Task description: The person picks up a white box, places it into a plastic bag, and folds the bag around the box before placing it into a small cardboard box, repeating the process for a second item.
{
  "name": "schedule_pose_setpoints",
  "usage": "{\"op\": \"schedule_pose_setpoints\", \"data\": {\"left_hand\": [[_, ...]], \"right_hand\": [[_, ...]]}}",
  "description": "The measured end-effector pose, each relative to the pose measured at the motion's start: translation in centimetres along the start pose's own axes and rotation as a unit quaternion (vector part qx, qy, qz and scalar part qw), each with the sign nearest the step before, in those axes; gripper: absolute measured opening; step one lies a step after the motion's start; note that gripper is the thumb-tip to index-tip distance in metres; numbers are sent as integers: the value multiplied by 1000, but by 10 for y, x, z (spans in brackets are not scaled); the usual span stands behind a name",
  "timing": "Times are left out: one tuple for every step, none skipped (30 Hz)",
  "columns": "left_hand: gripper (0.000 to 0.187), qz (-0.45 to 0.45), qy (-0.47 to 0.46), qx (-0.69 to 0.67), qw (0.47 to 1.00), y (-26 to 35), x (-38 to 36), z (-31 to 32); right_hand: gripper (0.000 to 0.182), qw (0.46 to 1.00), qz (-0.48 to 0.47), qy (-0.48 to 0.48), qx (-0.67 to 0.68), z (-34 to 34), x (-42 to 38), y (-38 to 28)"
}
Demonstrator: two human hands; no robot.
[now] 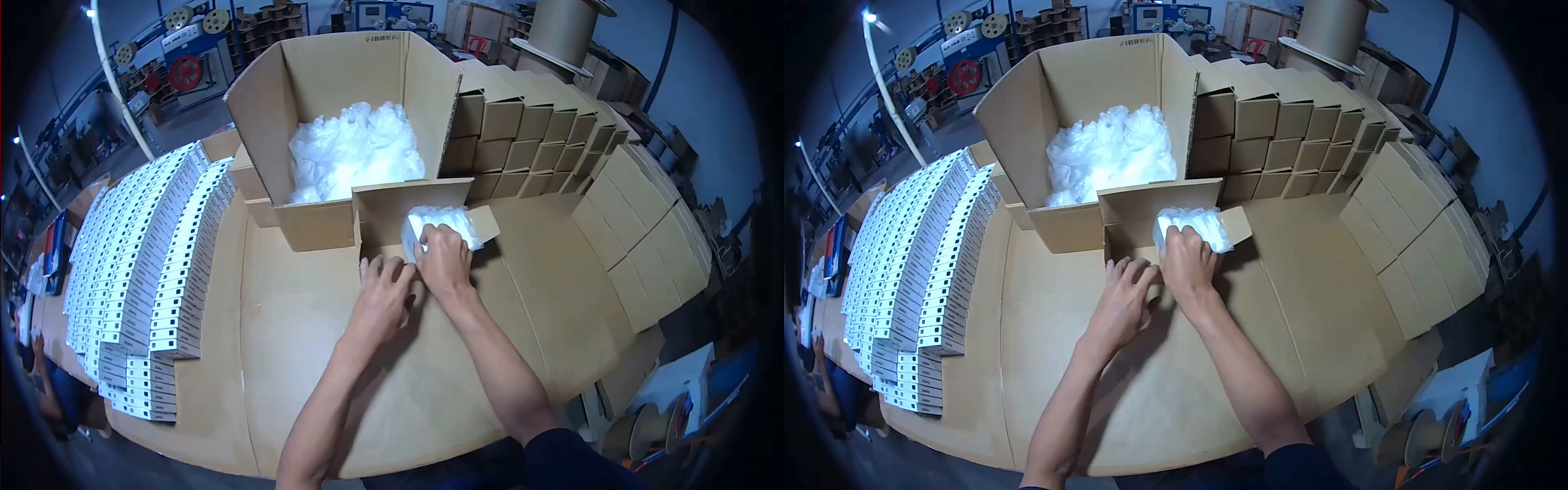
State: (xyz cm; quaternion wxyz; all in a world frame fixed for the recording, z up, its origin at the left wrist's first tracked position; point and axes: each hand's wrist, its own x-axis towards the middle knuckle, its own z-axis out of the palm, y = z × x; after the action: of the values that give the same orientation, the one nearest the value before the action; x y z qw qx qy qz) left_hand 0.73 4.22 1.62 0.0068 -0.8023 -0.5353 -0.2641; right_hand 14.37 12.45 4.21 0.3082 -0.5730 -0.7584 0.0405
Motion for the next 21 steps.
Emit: {"op": "schedule_pose_setpoints", "data": {"left_hand": [[54,1,-2,-3,1000,-2,1,0],[53,-10,5,-25,1000,-1,1,0],[52,-6,6,-36,999,1,0,1],[52,-3,9,-43,999,0,0,0],[52,-3,13,-48,999,0,-1,-2],[51,0,37,-51,998,1,-2,-1],[50,10,57,-54,997,-2,-5,3],[51,10,50,-76,996,-6,-4,6],[51,7,47,-97,994,-9,-5,7],[50,10,68,-110,992,-9,-7,6],[48,13,91,-121,988,-10,-9,6],[46,5,99,-131,986,-8,-14,7],[44,-6,109,-141,984,-3,-24,7],[43,-17,116,-151,981,1,-41,-1],[42,-24,124,-161,979,6,-57,-13],[41,-44,143,-147,978,14,-76,-28],[40,-72,156,-141,975,18,-95,-47],[38,-97,169,-136,971,19,-118,-68],[37,-121,182,-133,967,20,-144,-87],[35,-144,222,-137,955,16,-170,-104],[33,-163,262,-138,941,10,-194,-121]], "right_hand": [[12,1000,11,7,-14,3,2,-2],[11,999,19,11,-28,7,2,-3],[12,999,26,14,-41,10,1,-4],[14,997,22,13,-70,8,-2,-7],[14,997,29,12,-76,8,-1,-7],[14,996,32,6,-78,8,1,-6],[15,996,34,0,-78,9,0,-6],[16,996,42,9,-81,15,-1,-2],[18,995,46,16,-82,22,-2,3],[21,995,61,2,-76,19,-3,2],[24,995,73,-13,-70,12,-2,-1],[29,995,73,-21,-62,9,-2,-2],[31,997,47,-30,-56,-1,-5,-3],[32,998,8,-4,-55,2,-10,4],[34,996,-15,-41,-76,6,-9,17],[39,994,12,-57,-90,-3,-14,3],[45,991,7,-80,-107,-6,-19,0],[48,984,4,-79,-159,-7,-28,-7],[48,981,38,-103,-158,-12,-36,-24],[50,992,-5,-42,-123,-11,-43,-30],[54,995,-45,22,-83,-6,-46,-36]]}}
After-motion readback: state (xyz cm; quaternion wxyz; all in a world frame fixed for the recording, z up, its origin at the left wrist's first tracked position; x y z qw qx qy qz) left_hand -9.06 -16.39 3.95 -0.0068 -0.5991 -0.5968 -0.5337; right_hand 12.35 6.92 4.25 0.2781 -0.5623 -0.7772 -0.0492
